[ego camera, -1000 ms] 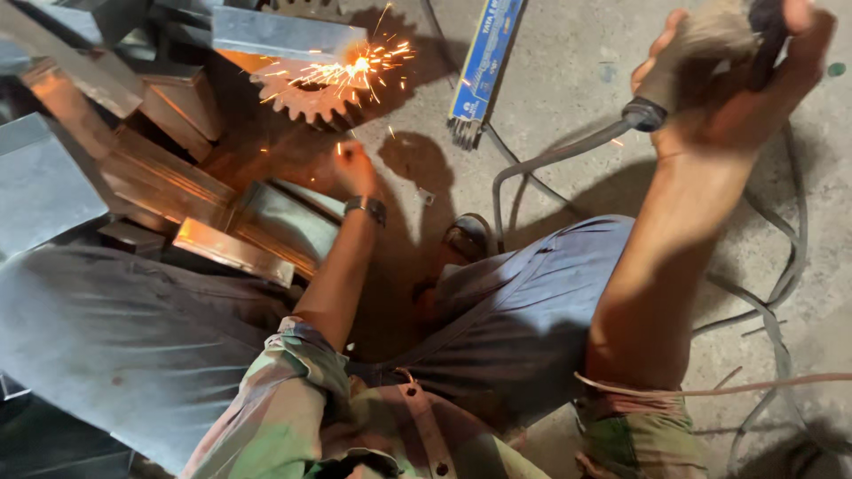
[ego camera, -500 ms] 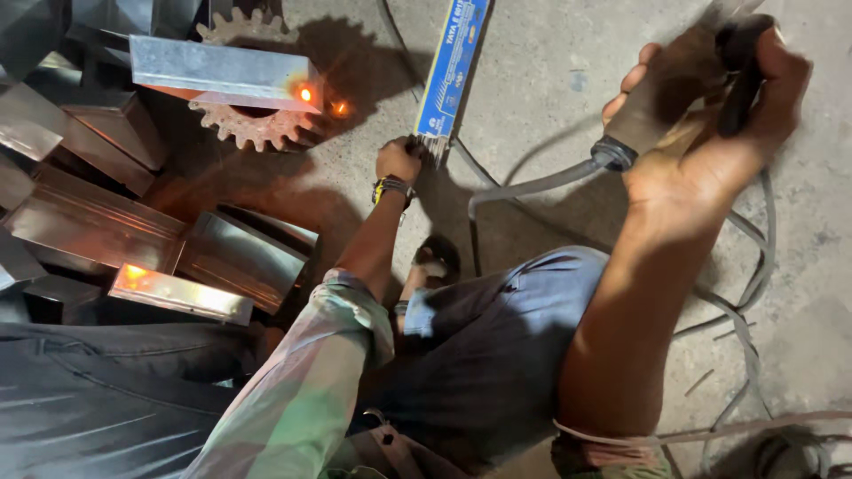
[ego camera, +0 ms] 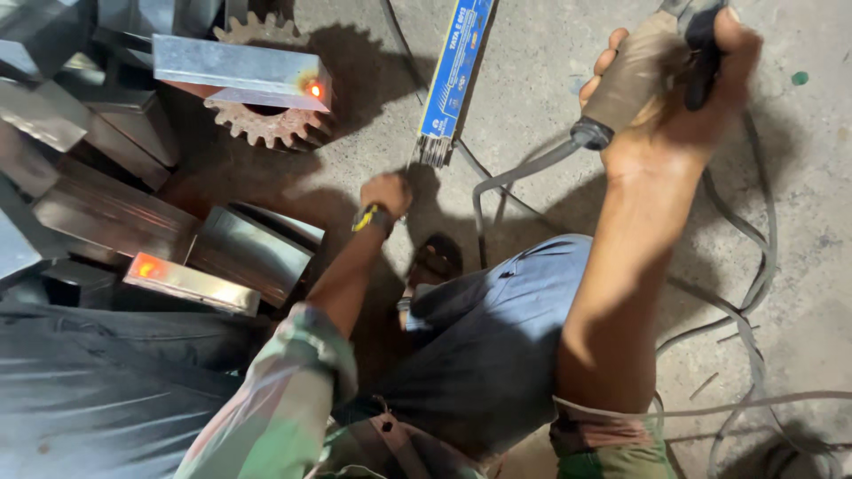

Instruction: The person welds metal pieces together by hand using a manual arc welder. They hold the metal components against a large gear on the floor and apply the welding rod to create joints, resulting in bright sparks and flares.

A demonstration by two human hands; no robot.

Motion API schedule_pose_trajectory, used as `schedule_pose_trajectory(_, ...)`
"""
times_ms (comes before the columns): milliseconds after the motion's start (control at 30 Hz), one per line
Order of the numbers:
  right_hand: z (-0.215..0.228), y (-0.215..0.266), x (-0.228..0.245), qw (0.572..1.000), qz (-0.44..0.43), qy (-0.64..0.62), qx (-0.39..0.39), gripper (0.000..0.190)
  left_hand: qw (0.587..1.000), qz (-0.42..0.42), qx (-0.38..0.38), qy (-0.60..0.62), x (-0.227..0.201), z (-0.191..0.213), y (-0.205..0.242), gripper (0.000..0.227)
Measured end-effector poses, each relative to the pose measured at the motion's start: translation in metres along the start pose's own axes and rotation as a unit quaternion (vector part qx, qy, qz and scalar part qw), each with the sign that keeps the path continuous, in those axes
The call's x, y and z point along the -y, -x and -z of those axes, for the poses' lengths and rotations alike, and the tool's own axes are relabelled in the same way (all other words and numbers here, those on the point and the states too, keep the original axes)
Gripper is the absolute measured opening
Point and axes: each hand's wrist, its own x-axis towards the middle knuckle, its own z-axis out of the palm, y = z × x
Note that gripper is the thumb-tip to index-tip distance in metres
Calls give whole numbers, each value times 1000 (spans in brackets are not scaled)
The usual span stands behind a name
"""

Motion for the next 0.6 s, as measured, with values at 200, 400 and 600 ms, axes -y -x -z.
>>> schedule_pose_trajectory(200,1,-5,-12,995,71,7,-65,49,994,6,107,-37,-5,98,138,27)
schedule_pose_trajectory(400,7,-8,-11,990,44,-110,-76,52,1000,18,17,-1,7,218,134,30)
schedule_pose_trajectory(600,29,-16,-10,981,40,-134,-135,42,991,-15,-63,118,18,105,60,29)
